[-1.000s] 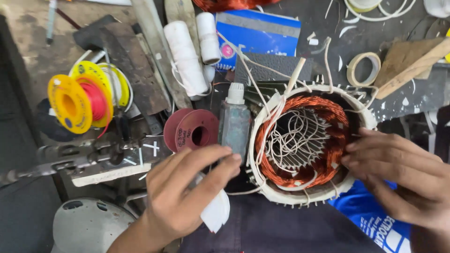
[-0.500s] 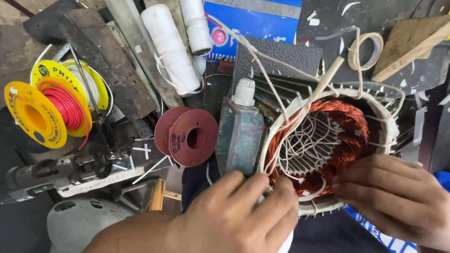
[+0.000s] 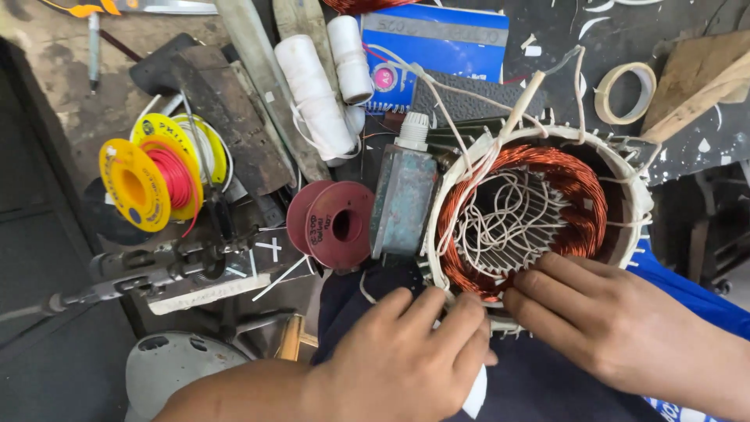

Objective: Cutting paper insulation and inserting it into motor stator slots

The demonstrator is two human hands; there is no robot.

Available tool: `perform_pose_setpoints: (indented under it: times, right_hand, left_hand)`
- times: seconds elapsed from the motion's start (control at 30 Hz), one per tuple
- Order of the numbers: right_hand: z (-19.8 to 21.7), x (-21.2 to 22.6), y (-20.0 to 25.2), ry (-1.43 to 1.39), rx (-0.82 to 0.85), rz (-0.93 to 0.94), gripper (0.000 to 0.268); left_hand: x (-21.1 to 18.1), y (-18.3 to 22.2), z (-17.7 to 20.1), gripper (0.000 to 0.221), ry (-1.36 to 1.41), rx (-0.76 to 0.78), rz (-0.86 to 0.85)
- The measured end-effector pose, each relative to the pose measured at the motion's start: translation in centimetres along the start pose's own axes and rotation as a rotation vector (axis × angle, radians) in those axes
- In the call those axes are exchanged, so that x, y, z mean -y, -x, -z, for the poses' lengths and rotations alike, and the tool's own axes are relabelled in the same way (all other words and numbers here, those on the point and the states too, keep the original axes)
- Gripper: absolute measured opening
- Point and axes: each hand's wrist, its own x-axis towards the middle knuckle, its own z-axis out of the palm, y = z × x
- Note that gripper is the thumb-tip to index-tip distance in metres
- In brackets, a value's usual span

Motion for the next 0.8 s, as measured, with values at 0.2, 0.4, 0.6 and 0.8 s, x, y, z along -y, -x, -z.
perform_pose_setpoints:
  times: [0.2,0.4,0.6,0.8]
  right_hand:
    - [-0.1,-0.4,-0.5,-0.031,-0.044,0.026,0.027]
    - [-0.6,-0.9,0.5,-0.038,0.032,-0.001,0.023]
    - [1.4,-1.3,-1.6,-0.256,-0.017,-0.007,0.029]
    - [0.9,-0.9,-1.1,-0.15,-0.072,0.024,0.018]
  left_hand:
    - [-1.9,0.1,-0.8,0.022,-0.173,-0.02,0.041]
    - [-3.8,0.3,-2.4,0.02,-0.299,0.016,0.027]
    - [-2.1,0.1,-1.6,0.016,-0.365,-0.105,-0.012]
    - [-3.0,0.6,-2.0,0.018,-0.28,-0.098,0.015]
